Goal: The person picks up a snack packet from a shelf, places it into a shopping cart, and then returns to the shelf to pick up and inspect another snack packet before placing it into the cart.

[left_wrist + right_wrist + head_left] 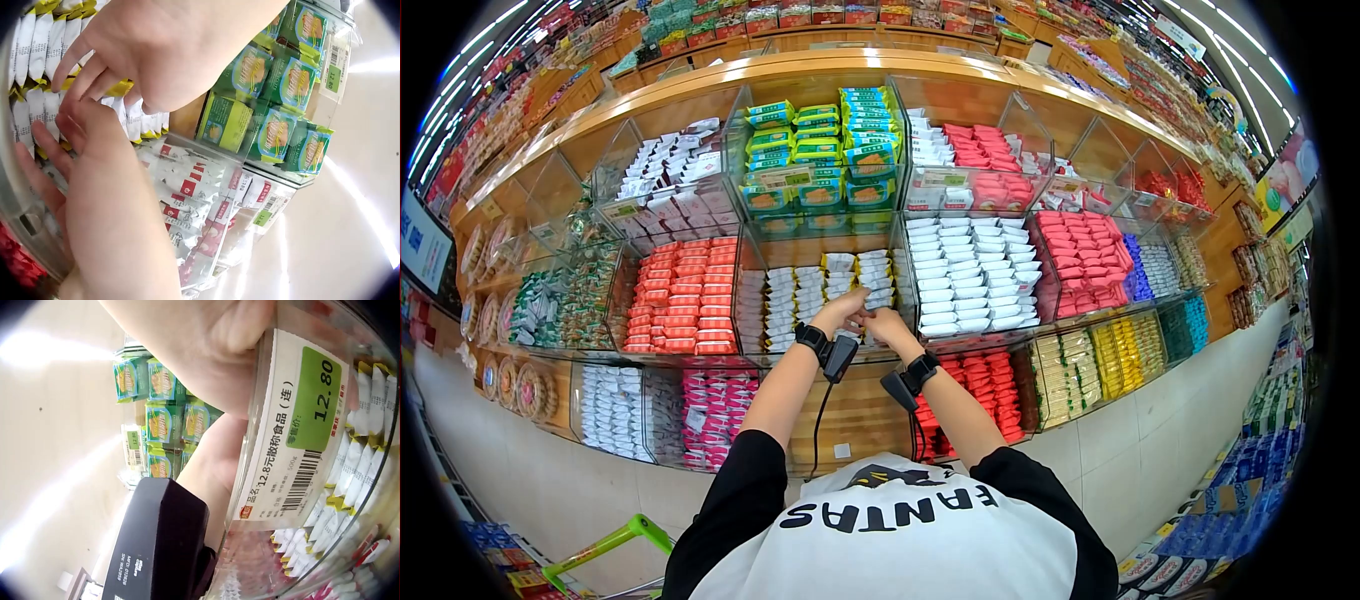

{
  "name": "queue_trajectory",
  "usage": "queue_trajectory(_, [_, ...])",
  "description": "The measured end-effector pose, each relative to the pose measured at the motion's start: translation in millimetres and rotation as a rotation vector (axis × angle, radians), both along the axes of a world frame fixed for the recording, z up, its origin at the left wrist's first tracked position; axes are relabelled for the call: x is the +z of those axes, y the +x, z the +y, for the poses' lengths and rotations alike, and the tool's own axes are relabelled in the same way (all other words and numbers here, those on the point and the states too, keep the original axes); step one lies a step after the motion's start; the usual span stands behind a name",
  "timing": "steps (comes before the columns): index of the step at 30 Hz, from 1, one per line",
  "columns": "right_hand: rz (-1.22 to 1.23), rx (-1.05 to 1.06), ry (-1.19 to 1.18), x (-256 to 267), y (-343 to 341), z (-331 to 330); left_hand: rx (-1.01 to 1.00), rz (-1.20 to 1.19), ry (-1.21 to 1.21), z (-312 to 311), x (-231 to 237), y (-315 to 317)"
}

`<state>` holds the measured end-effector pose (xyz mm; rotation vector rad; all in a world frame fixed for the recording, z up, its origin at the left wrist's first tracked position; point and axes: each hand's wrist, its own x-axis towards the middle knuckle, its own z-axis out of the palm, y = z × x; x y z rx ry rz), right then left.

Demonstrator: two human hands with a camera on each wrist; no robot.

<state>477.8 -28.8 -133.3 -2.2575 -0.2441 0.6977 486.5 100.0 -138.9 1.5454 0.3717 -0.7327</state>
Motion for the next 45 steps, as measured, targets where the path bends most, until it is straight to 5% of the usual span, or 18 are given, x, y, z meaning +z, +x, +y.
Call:
queue_trajectory(28, [0.053,0.011,-0.005,-13.8,2.5,1.7,-0.083,0.058,-0.063,2.5,-22.6,9.8])
queue_trajectory(45, [-0.47,-0.075,0.246,5.5,-10.1,2.7,0.025,0.007,-0.013,4.3,5.3,-5.0])
